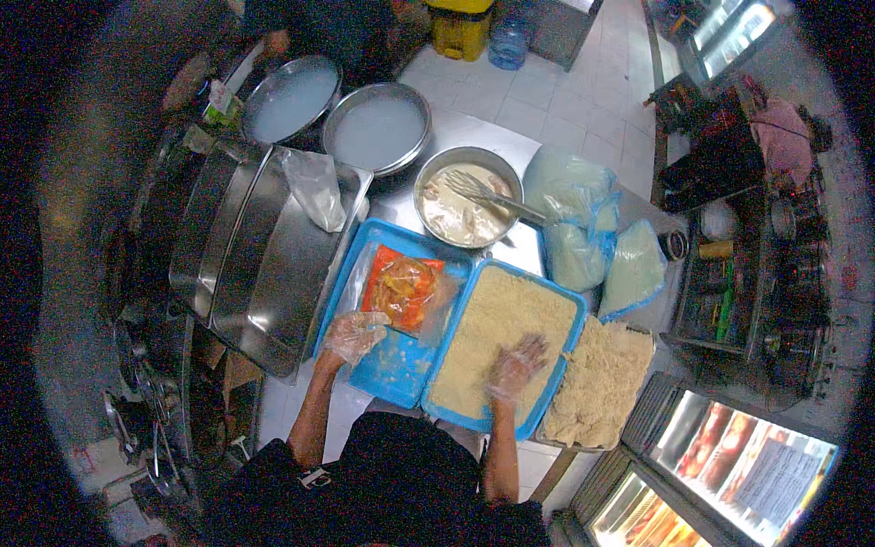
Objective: Breading meat cutlets by dipping them into batter and then into breadcrumbs on a tray.
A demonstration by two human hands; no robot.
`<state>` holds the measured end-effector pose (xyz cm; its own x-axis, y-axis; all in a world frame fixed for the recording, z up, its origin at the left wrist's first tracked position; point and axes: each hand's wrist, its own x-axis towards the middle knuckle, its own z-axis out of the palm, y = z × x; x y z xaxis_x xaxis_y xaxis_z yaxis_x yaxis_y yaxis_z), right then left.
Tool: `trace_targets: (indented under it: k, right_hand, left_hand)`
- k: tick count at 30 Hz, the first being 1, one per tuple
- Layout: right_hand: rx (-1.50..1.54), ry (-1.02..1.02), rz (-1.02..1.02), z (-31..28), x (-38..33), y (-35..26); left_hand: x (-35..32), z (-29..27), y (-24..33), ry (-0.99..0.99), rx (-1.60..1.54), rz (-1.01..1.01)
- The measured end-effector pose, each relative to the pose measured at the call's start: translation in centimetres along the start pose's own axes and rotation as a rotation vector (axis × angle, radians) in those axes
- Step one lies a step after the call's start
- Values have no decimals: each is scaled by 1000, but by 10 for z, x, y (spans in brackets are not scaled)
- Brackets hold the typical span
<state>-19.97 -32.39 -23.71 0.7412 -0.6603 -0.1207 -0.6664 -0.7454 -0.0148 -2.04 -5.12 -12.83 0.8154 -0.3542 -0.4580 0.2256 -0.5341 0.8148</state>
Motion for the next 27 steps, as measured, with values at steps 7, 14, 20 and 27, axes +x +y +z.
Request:
trace_targets:
  k: [7, 14, 20, 27]
  right_hand:
    - [18, -92, -105, -17, 6, -26]
    - [239, -93, 32, -32, 1, -1]
    - [292, -51, 157, -33, -16, -8]
    - [302, 52, 176, -36, -25, 0]
  left_hand:
    - [85, 2, 73, -116, 694, 379]
    - [199, 64, 175, -32, 905, 166]
    - [247, 119, 142, 115, 857, 289]
    - [267, 105, 103, 40, 1039, 519]
